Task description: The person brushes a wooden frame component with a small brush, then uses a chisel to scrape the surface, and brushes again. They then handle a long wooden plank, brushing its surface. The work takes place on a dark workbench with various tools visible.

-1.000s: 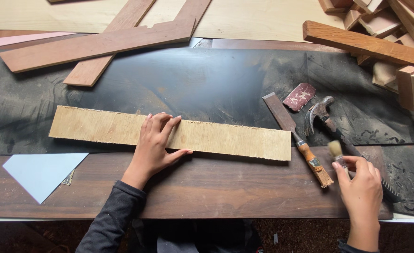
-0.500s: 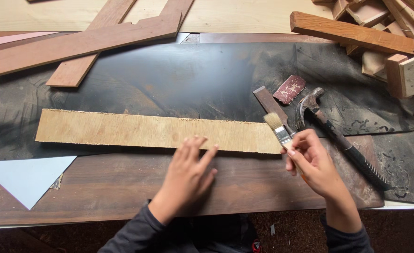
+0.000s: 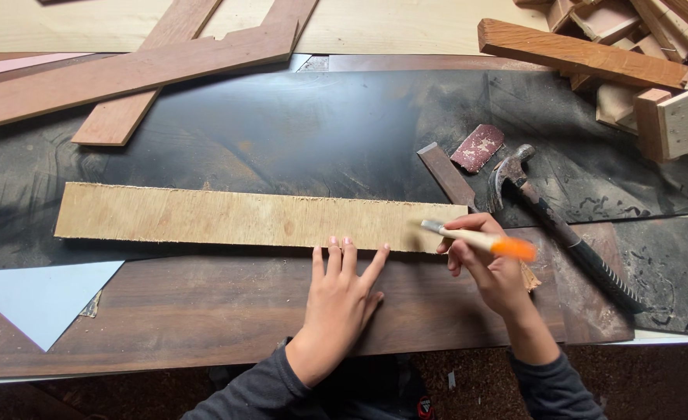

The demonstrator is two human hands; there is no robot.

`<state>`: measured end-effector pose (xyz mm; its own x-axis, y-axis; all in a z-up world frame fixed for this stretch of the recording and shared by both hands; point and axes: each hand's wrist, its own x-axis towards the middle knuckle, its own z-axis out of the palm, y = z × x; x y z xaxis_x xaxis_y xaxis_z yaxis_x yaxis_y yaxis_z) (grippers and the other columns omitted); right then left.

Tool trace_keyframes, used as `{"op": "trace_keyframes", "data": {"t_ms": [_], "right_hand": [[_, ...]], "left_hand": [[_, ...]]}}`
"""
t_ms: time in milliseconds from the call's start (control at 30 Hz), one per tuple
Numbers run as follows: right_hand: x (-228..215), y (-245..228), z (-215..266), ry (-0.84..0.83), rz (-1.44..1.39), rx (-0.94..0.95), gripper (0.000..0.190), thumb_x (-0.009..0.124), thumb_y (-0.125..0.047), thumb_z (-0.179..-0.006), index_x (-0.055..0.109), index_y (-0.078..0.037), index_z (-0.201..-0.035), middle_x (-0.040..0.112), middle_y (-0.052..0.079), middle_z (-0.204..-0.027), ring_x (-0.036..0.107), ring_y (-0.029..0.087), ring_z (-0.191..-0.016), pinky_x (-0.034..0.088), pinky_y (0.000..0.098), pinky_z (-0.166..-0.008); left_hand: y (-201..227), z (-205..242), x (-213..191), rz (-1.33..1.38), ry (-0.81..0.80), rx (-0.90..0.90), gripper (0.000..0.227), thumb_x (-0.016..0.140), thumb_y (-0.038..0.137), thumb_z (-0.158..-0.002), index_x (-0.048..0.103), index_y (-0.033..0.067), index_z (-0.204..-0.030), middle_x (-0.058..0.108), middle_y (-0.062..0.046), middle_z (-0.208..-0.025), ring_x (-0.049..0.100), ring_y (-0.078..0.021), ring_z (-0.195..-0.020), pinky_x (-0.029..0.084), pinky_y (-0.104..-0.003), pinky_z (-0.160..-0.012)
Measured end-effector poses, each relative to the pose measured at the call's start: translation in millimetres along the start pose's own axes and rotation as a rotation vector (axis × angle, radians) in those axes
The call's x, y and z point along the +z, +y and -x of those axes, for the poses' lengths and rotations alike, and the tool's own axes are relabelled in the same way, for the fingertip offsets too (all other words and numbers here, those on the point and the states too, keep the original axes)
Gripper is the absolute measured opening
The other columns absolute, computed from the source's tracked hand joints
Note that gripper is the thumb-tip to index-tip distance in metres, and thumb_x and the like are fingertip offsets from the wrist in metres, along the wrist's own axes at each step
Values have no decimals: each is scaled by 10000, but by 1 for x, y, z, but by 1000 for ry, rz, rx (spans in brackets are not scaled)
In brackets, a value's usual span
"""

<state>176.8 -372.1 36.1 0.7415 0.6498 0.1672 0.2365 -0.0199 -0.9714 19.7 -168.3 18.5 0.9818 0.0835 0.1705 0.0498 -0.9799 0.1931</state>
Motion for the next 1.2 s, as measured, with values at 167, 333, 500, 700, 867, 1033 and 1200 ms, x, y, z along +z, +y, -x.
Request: {"op": "trace_keyframes", "data": {"t_ms": [167, 333, 500, 700, 867, 1033, 1200], "right_hand": [[3, 17, 3, 154, 53, -70, 199, 612, -191, -1061, 651, -2, -1111, 682, 73, -825, 669, 84, -680, 497, 211, -529], [-12, 13, 2, 207, 326, 16, 178, 677, -163, -985, 664, 2, -1049, 687, 54, -766, 629, 84, -601, 489, 227, -543], [-33, 6, -23, -54, 340, -1, 180, 694, -163, -954, 645, -40, -1075, 705, 11, -782, 638, 54, -600, 518, 213, -544], [-38, 6, -52, -81, 588, -174, 176, 718, -130, -950, 687, -50, -1104, 739, 22, -836, 671, 51, -647, 515, 207, -564], [-52, 3, -65, 171, 644, -382, 118, 694, -103, -1056, 669, -36, -1151, 743, 37, -910, 699, 44, -766, 521, 197, -595], [-54, -6, -51, -58, 287, -80, 143, 687, -169, -1002, 674, -41, -1065, 712, 9, -817, 673, 46, -651, 554, 200, -566], [-48, -8, -46, -154, 511, -7, 180, 731, -188, -923, 704, -46, -1032, 683, -12, -716, 607, 59, -562, 486, 216, -511]], "left_hand": [[11, -3, 5, -48, 7, -24, 860, 674, 539, -824, 352, 177, -1534, 445, -326, -1429, 387, -482, -1357, 285, -610, -1127], [26, -11, 14, 51, 136, 75, 896, 592, 630, -858, 357, 104, -1544, 395, -317, -1510, 337, -466, -1412, 265, -609, -1142], [47, -15, 13, 4, -88, 52, 976, 597, 676, -838, 326, 65, -1549, 425, -302, -1451, 329, -489, -1392, 242, -687, -1112], [60, -20, 8, -96, -226, 39, 1033, 648, 670, -811, 293, 56, -1563, 426, -323, -1425, 340, -537, -1369, 323, -713, -1023], [60, -22, 3, -90, -233, 37, 1033, 697, 629, -788, 291, 63, -1552, 426, -319, -1464, 351, -542, -1393, 339, -707, -1027], [61, -25, -1, -106, -256, 28, 1022, 698, 617, -796, 282, 63, -1546, 425, -319, -1479, 358, -544, -1408, 346, -708, -1018], [62, -25, -1, -141, -258, 32, 1003, 683, 618, -821, 283, 58, -1550, 434, -317, -1422, 372, -529, -1359, 366, -702, -1028]]}}
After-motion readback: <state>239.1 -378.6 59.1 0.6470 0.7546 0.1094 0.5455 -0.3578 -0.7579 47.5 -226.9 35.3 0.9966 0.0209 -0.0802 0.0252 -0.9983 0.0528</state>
